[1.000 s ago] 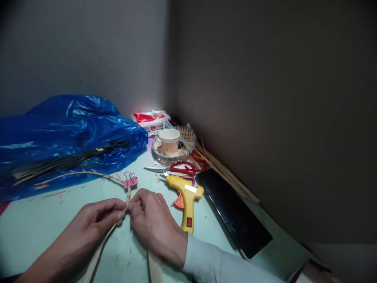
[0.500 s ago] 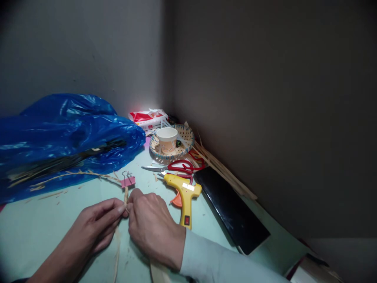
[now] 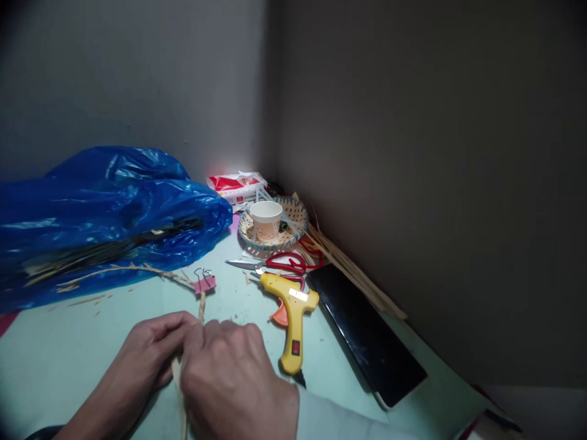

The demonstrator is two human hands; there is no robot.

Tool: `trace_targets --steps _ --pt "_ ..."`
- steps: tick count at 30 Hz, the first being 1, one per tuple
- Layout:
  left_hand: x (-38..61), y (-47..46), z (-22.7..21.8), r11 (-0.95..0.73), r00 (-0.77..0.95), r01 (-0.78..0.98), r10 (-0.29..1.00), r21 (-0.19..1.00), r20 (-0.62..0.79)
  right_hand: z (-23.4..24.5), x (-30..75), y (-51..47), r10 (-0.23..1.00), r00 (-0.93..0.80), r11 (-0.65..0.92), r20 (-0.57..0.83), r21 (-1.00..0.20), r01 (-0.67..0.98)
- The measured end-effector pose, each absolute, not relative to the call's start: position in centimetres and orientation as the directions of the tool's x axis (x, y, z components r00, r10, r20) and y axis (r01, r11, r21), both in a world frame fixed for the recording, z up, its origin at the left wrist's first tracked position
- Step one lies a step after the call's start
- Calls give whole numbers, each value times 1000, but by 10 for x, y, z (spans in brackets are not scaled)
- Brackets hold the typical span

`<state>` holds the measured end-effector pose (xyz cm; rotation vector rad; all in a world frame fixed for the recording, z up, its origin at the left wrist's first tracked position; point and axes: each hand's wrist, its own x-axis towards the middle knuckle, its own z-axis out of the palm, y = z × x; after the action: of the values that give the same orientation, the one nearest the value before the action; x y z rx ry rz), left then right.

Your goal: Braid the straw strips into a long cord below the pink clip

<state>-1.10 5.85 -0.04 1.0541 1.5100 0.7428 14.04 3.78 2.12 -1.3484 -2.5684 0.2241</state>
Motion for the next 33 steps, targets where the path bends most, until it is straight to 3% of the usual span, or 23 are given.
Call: trace_targets --steps 4,7,11,15,19,27,30,33 --pt "-15 54 -6 455 43 147 884 878 -465 -5 125 32 677 -674 728 295 -134 672" --pt "-18 50 -8 485 64 69 870 872 -489 -9 120 31 673 -690 738 266 -172 653" --pt "-19 48 -5 435 111 68 891 898 -440 17 129 38 751 -648 639 128 -386 665" --pt "-17 49 -1 457 70 56 885 887 -461 40 149 55 916 -399 334 46 -639 693" --pt "-16 50 -1 497 69 60 863 866 -500 29 155 68 867 -483 172 -124 -834 525" --pt "-19 46 -3 291 103 299 937 909 -334 2 141 72 919 -386 102 -76 -902 420" --pt "-18 41 2 210 54 481 962 852 -268 1 140 70 940 -321 27 -117 -911 411" --pt "-19 36 8 18 91 672 990 741 -107 0 139 67 946 -289 -30 -146 -927 373"
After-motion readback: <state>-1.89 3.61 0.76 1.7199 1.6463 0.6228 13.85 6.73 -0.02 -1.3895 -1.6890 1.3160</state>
